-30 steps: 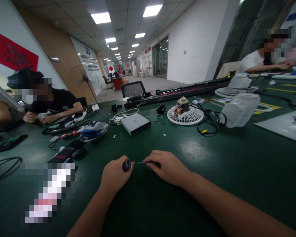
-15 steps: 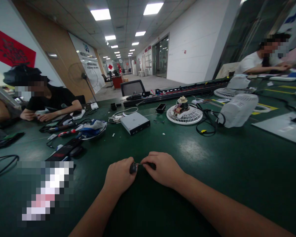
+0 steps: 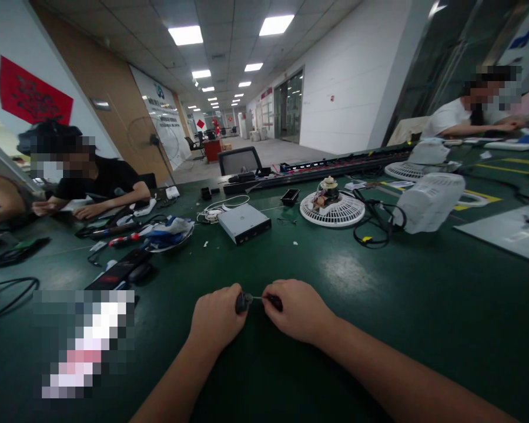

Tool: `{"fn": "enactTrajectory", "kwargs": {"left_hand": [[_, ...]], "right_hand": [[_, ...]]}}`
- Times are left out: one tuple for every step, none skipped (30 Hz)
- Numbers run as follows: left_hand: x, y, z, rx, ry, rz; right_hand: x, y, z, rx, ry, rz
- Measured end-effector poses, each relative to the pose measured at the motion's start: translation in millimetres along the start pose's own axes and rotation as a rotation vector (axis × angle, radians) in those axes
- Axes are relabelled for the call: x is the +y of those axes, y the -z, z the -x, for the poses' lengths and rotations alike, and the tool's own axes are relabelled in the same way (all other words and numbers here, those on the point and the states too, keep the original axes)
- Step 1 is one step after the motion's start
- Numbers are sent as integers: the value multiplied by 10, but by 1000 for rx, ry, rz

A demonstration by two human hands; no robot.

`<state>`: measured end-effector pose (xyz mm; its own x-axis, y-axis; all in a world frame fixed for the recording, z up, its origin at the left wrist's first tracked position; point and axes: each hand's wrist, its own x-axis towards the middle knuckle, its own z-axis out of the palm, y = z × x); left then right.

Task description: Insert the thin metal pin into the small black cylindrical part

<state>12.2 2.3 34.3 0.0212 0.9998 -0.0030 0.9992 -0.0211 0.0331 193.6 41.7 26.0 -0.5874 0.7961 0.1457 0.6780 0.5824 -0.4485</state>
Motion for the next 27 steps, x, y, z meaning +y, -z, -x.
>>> {"fn": "enactTrajectory", "kwargs": {"left_hand": [[-9, -4, 1, 12, -3, 7], [-19, -10, 1, 29, -4, 15], [-29, -17, -1, 47, -6, 24], [-38, -26, -5, 64, -7, 31], [-46, -34, -10, 72, -7, 36], [-51, -42, -16, 68, -5, 41], [-52, -47, -23, 55, 1, 44], [-51, -50, -30, 38, 13, 47], [-47, -50, -36, 21, 30, 47], [-41, -47, -40, 9, 52, 46], [-35, -42, -44, 0, 71, 45], [-30, -36, -46, -6, 87, 44], [-26, -30, -46, -11, 96, 44], [-24, -24, -45, -18, 97, 46], [-24, -21, -42, -23, 95, 50], [-25, -20, -40, -27, 91, 57], [-28, -21, -37, -26, 86, 62], [-30, -24, -34, -20, 83, 68], [-32, -28, -32, -11, 82, 74], [-33, -31, -30, -1, 85, 80], [-33, -34, -29, 8, 88, 84], [-33, -37, -28, 17, 90, 85], [-32, -39, -27, 23, 94, 84], [-30, -42, -27, 27, 100, 83], [-29, -46, -27, 32, 101, 83], [-27, -53, -27, 37, 97, 89], [-26, -62, -26, 43, 85, 102]], "right_hand": [[22, 5, -5, 27, -38, 12], [51, 12, -13, 52, -78, 25], [83, 22, -23, 67, -117, 39], [116, 34, -34, 67, -152, 52], [147, 44, -47, 56, -187, 62], [170, 52, -60, 51, -219, 61], [184, 54, -73, 53, -229, 44], [184, 48, -86, 66, -221, 19], [170, 34, -99, 81, -193, -11], [143, 10, -112, 97, -156, -42], [106, -22, -125, 112, -117, -62], [64, -58, -139, 109, -101, -68], [22, -96, -154, 112, -112, -70], [-14, -129, -169, 112, -115, -58], [-40, -155, -184, 93, -98, -37], [-53, -171, -197, 74, -87, -23], [-51, -177, -206, 56, -77, -23], [-35, -173, -212, 40, -75, -40], [-7, -162, -212, 29, -78, -80], [29, -147, -207, 23, -90, -140], [69, -131, -197, 32, -110, -206], [110, -116, -184, 49, -124, -276], [147, -104, -170, 67, -128, -338], [179, -95, -157, 80, -134, -394], [203, -91, -147, 96, -139, -439], [219, -91, -140, 112, -145, -477], [226, -95, -137, 130, -155, -511]]}}
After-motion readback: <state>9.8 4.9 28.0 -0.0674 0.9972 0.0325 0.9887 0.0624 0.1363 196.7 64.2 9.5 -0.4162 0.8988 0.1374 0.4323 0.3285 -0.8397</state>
